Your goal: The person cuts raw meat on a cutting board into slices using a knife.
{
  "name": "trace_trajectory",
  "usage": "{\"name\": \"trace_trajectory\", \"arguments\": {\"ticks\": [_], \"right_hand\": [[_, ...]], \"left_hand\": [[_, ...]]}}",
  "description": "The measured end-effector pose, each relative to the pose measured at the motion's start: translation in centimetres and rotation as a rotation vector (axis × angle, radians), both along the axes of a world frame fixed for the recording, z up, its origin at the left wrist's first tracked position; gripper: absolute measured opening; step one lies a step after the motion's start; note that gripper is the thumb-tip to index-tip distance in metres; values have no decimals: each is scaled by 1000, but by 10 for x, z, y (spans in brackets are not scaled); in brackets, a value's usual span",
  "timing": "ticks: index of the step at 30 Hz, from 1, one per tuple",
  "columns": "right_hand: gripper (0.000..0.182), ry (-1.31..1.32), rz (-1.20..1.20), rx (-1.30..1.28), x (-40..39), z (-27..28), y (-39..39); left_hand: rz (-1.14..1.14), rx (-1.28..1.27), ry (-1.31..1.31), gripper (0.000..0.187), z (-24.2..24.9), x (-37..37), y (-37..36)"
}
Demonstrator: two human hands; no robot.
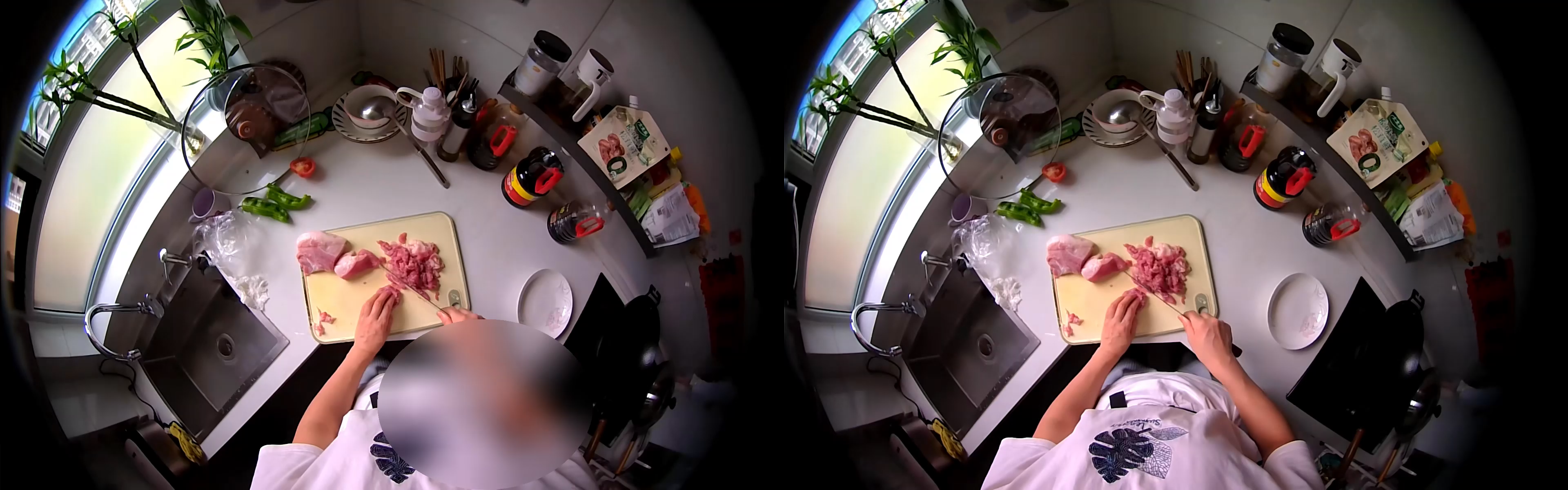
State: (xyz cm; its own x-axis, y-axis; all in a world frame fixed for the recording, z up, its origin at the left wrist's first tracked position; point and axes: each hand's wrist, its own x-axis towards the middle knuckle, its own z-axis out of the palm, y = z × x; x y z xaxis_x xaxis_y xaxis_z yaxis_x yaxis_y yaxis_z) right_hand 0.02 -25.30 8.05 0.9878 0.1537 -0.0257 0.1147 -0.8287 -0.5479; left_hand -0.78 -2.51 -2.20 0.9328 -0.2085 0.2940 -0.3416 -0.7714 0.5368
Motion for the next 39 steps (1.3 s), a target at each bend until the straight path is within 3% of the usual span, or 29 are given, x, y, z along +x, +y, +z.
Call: {"name": "trace_trajectory", "arguments": {"ticks": [6, 12, 15, 21, 27, 33, 37, 39], "right_hand": [[20, 204, 140, -332, -9, 26, -7], [19, 122, 202, -301, 16, -34, 39], [19, 61, 217, -335, 19, -35, 42], [17, 211, 204, -310, -5, -5, -15], [16, 59, 257, -379, 22, -45, 54], [20, 168, 178, -349, -4, -22, -4], [22, 214, 179, -343, 7, -18, 6], [25, 107, 188, -327, 18, -35, 33]], "left_hand": [[44, 4, 2, 44, -3, 0, -2], [61, 8, 8, 41, -5, 1, -1], [63, 11, 27, 44, -8, 1, -2], [61, 13, -7, 42, -3, 2, -2], [84, -60, 0, 39, -4, 1, -2], [100, -60, 11, 39, -3, 1, 0], [102, -89, -18, 39, -4, 3, -1], [100, -92, -20, 38, -5, 2, -1]]}}
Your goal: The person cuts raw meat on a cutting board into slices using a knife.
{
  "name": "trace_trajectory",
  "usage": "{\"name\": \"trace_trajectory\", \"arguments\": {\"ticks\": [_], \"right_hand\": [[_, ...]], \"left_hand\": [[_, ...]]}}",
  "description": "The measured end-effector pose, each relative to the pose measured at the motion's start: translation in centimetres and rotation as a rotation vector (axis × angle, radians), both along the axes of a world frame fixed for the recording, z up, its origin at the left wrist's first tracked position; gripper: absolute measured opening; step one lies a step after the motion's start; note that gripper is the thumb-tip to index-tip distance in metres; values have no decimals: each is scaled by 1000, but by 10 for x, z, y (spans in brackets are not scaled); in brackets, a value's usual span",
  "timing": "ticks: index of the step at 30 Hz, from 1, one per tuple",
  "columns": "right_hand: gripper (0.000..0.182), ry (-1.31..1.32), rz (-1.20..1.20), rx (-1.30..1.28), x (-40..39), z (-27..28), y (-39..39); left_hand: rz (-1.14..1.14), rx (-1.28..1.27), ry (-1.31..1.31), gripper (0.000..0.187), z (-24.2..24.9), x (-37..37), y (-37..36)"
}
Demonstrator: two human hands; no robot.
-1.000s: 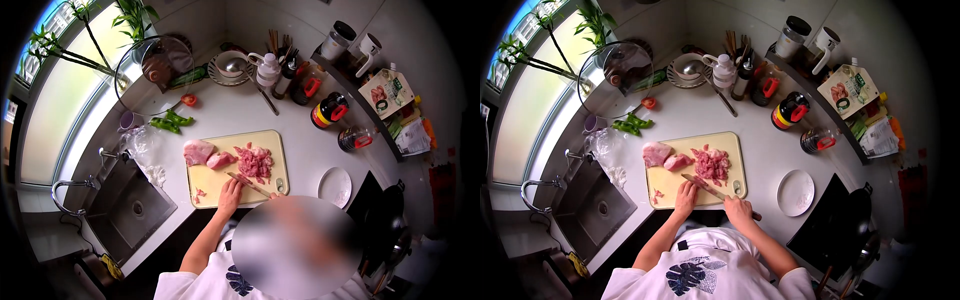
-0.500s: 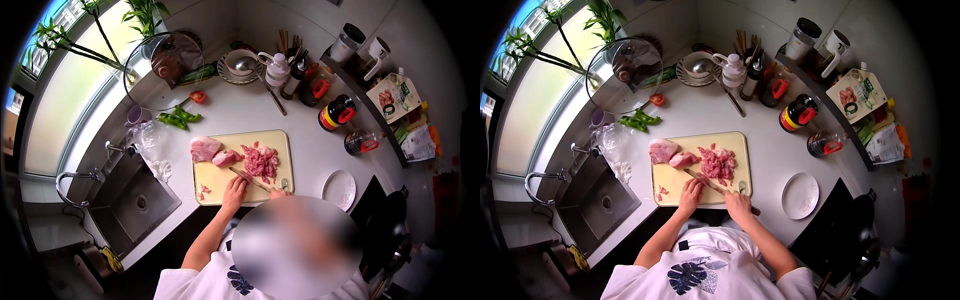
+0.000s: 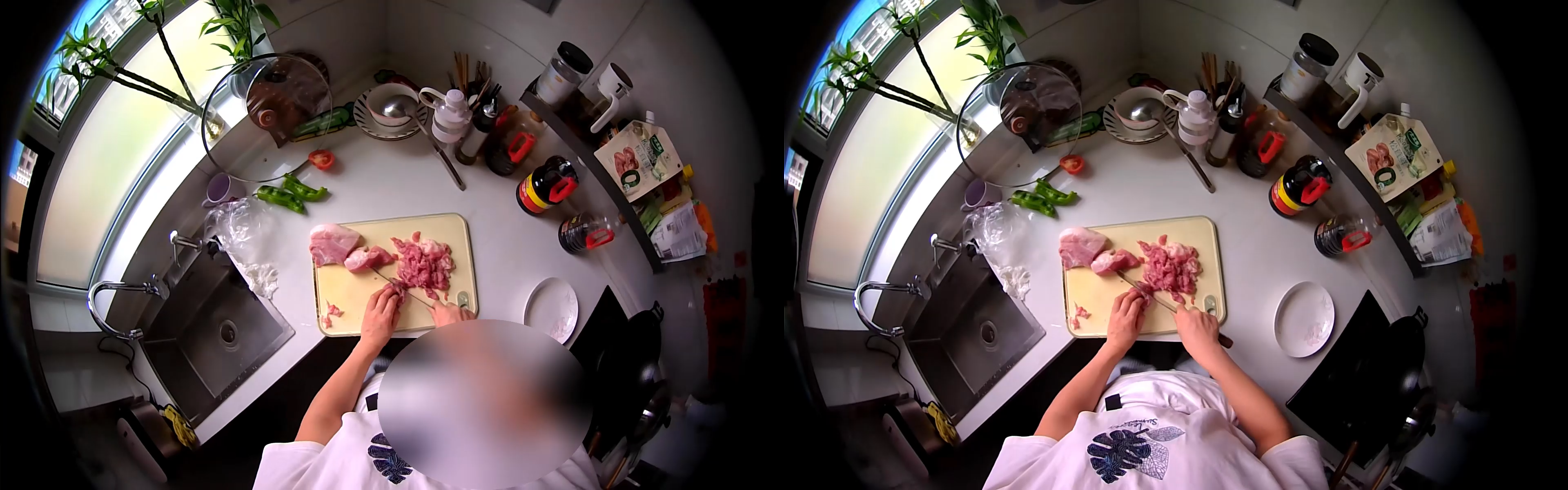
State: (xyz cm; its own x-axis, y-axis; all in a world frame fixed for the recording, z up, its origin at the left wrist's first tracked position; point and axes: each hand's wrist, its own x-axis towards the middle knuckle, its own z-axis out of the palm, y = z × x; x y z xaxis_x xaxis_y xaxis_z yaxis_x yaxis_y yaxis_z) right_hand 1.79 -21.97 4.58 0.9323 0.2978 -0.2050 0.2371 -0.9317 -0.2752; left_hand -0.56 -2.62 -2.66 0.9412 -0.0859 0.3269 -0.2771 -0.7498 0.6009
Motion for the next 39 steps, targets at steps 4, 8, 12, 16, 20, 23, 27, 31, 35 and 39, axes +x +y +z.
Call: {"name": "trace_trajectory", "arguments": {"ticks": [4, 8, 12, 16, 20, 23, 27, 31, 35, 39], "right_hand": [[24, -48, -45, 55, -4, -1, -6], [25, 56, -169, 66, -12, 35, -54], [26, -46, -189, 83, -17, 56, -44], [21, -102, -140, 247, -17, 50, -16], [19, -59, -45, -3, -25, 48, -21], [18, -37, 13, -71, -30, 50, -28], [18, 77, 0, -56, -12, 30, 3], [18, -30, 43, -20, -1, 6, 19], [16, 54, 3, -58, -17, 19, -25], [13, 77, 27, -71, -14, 21, -22]], "left_hand": [[0, -1, -17, 36, -1, 0, 2], [0, -21, -29, 35, -1, 0, 2], [-15, -21, -21, 34, 0, 1, 1], [-17, -5, 24, 35, -1, -1, 2], [-3, 18, 15, 36, -4, -1, 3], [-12, 93, 77, 38, -5, -3, 4], [-20, 56, -19, 37, 0, 0, 3], [-8, 32, -33, 35, 1, 1, 2], [-34, 24, -42, 37, 3, 2, 2], [-59, 15, -36, 37, 4, 2, 2]]}}
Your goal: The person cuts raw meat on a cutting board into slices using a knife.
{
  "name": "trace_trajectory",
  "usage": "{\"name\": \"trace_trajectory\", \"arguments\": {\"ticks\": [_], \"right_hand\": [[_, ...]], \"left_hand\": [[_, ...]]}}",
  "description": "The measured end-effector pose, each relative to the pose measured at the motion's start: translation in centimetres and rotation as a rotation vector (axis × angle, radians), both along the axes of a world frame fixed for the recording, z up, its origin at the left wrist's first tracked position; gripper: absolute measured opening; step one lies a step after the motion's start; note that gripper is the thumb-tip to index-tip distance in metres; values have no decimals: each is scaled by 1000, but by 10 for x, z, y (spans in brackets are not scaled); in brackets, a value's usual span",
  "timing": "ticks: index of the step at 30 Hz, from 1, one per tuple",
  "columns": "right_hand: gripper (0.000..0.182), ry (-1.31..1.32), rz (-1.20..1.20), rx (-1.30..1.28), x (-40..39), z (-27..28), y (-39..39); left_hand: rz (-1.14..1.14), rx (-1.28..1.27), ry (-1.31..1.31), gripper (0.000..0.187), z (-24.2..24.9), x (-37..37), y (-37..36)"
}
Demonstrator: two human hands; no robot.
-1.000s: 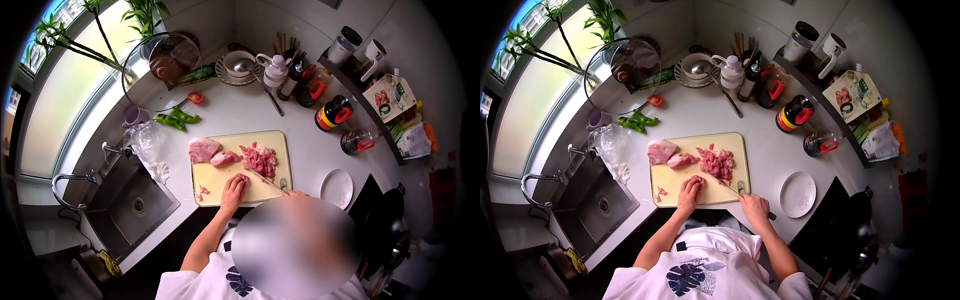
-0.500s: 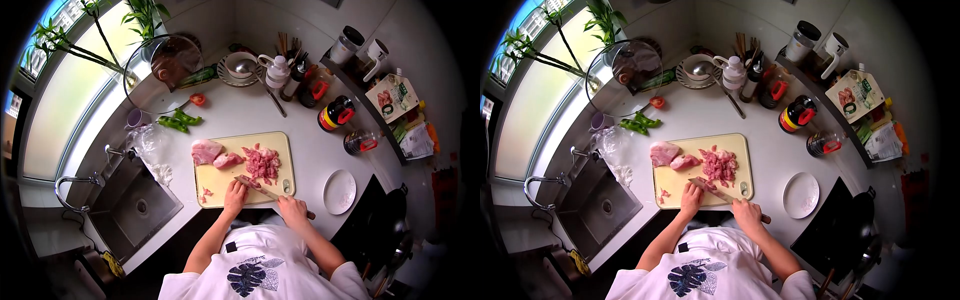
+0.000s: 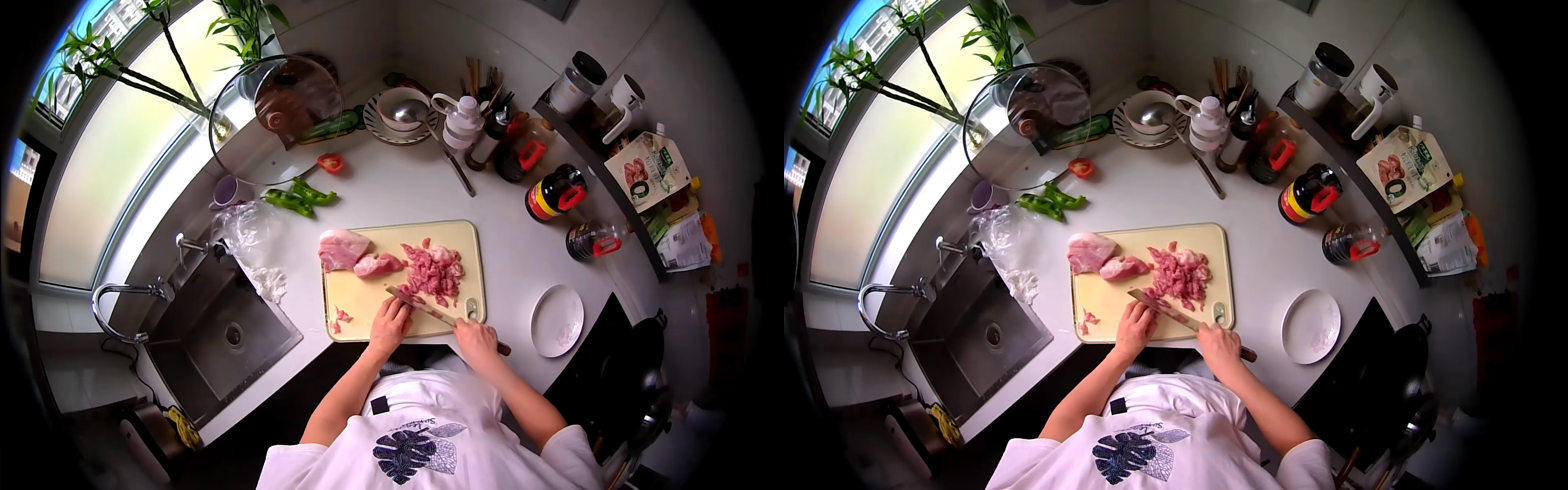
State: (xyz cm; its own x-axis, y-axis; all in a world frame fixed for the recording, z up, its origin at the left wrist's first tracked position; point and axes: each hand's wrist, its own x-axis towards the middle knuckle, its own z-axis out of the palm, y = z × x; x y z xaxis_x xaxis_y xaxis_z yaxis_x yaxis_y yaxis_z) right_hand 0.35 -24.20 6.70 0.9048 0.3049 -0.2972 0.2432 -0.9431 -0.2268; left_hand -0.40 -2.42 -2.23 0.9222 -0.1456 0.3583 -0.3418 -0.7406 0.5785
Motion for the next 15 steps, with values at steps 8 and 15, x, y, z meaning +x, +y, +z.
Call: {"name": "trace_trajectory", "arguments": {"ticks": [8, 15], "right_hand": [[14, -77, 1, 36, 6, -23, 21], [14, -53, -17, 26, 0, -24, 11]], "left_hand": [[25, 12, 70, 37, -8, -3, 1], [0, 3, 29, 37, 0, 0, -2]]}}
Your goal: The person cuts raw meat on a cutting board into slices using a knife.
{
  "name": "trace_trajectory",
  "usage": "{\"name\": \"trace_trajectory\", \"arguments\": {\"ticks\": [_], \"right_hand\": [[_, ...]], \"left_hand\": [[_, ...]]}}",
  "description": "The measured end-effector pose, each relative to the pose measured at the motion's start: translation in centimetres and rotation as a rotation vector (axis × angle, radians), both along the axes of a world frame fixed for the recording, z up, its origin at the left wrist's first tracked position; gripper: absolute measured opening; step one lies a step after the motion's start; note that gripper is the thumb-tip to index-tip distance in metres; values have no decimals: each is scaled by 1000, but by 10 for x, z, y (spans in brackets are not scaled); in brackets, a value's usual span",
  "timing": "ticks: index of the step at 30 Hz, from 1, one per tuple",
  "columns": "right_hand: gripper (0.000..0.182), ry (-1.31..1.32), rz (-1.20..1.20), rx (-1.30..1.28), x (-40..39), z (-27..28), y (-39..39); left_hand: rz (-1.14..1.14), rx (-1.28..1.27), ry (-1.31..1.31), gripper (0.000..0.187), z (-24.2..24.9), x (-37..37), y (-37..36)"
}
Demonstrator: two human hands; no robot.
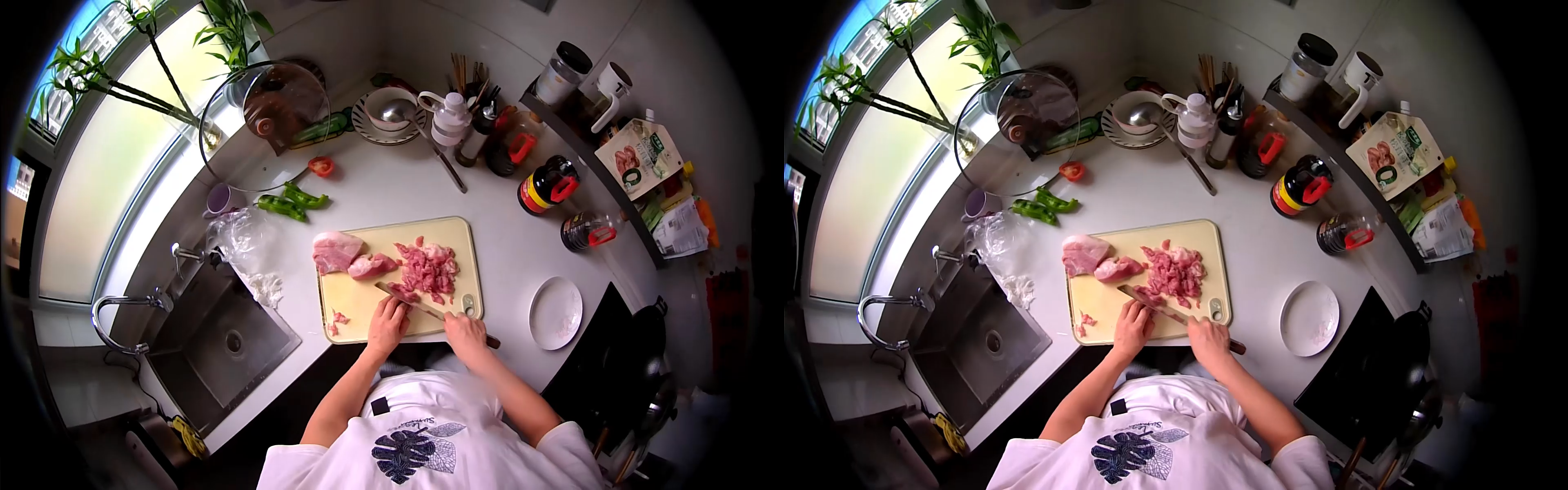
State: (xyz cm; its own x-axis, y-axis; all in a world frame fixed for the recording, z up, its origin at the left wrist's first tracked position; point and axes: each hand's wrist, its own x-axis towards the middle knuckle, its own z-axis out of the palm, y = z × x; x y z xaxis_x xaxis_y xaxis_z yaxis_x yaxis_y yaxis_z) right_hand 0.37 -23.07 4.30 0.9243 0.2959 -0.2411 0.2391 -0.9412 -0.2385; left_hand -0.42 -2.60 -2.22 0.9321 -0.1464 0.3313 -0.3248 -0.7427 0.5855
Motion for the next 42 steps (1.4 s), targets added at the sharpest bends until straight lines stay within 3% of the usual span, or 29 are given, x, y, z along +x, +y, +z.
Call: {"name": "trace_trajectory", "arguments": {"ticks": [4, 10, 14, 16, 18, 21, 27, 30, 34, 42], "right_hand": [[18, -50, 2, 22, 11, -1, 33], [26, 66, -209, 123, -1, 35, -42], [25, 17, -194, 81, 3, 52, -44], [25, -118, -193, 288, 3, 46, -30], [23, -116, -171, 306, 7, 47, -17], [19, -71, -22, 35, 5, 53, -11], [11, -55, 87, -75, 2, 46, -12], [10, -163, 116, 1, 16, 21, 20], [10, -101, 55, 28, 17, 16, 41], [14, 30, 3, 9, 4, 22, -14]], "left_hand": [[-2, 15, 18, 40, 0, -3, 3], [34, 63, -35, 45, -4, -14, 4], [17, 24, 12, 50, -10, -12, 5], [1, 40, 9, 51, -8, -11, 3], [26, 53, 22, 48, -6, -11, 3], [44, 69, -7, 44, -8, -10, 1], [10, 101, 62, 40, -9, -9, 2], [21, 85, 85, 39, -13, -9, 3], [25, 67, 63, 38, -7, -8, 3], [4, 34, 7, 38, -6, -7, 2]]}}
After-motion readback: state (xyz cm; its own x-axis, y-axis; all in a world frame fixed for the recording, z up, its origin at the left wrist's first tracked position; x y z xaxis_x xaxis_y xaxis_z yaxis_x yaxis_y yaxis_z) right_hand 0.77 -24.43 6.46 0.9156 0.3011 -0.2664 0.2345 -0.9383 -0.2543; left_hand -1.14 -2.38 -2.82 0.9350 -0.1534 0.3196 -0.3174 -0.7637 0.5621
